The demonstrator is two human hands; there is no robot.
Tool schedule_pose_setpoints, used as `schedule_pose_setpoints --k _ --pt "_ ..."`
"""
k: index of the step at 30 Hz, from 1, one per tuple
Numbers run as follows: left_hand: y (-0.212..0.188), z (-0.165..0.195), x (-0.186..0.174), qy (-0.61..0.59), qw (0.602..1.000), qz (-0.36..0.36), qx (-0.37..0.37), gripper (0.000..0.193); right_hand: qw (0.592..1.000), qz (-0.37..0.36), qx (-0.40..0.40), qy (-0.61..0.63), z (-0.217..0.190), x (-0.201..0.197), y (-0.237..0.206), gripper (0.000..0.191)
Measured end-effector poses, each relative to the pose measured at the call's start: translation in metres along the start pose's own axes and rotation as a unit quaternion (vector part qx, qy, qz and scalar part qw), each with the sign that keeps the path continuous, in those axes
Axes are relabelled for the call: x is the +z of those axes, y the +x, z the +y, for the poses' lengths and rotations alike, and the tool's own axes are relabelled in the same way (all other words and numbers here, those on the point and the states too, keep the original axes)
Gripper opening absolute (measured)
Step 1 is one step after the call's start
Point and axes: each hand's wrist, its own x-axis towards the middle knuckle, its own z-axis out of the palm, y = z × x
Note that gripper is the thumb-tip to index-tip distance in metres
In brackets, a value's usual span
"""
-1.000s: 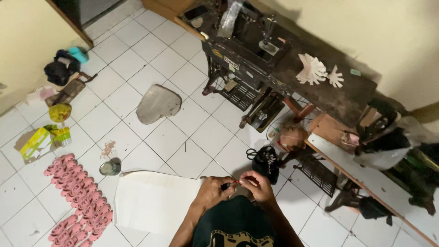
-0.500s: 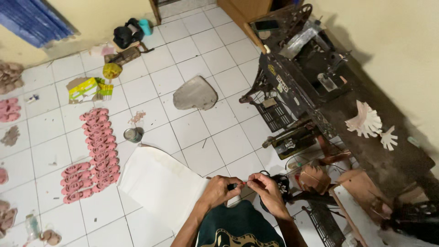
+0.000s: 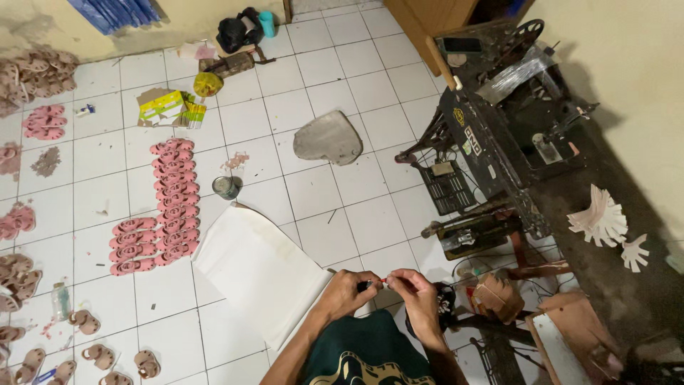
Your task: The person sits at a treadle sewing machine stitching cut leather sandal upper pieces, guiding the pieces under the needle and stacking finished pieces on the table. They then walk across the room, handle small items while sitting on the floor, and return to the machine to continue stitching.
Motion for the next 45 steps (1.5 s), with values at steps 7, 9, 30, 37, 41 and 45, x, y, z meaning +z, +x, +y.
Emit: schedule_pose_setpoints --k 7,9,30,37,41,45 --pt "0.005 -0.029 0.019 -0.252 0.965 -0.043 -0.054 0.030 0.997 0.016 -0.016 0.080 0.012 0.006 0.002 0.029" --pt "0.006 -0.037 0.021 -0.331 0.937 -0.082 -0.073 0.033 0.995 -0.010 -0.026 0.100 0.014 0.008 0.003 0.031" --pt "0.036 -0.038 -0.017 -0.373 0.914 -0.066 -0.146 0.040 0.993 -0.059 -0.096 -0.020 -0.005 0.040 0.058 0.015" --pt "0.112 -0.057 -0.018 -0.390 0.905 -0.063 -0.157 0.040 0.994 -0.087 -0.061 0.002 -0.011 0.026 0.135 0.011" --pt "0.194 -0.066 -0.029 -0.373 0.912 -0.029 -0.169 0.038 0.990 -0.105 -0.095 0.016 -0.016 0.006 0.219 0.010" --pt "0.292 -0.057 -0.053 -0.362 0.917 0.004 -0.168 0.036 0.985 -0.117 -0.052 0.119 -0.052 -0.010 0.318 0.014"
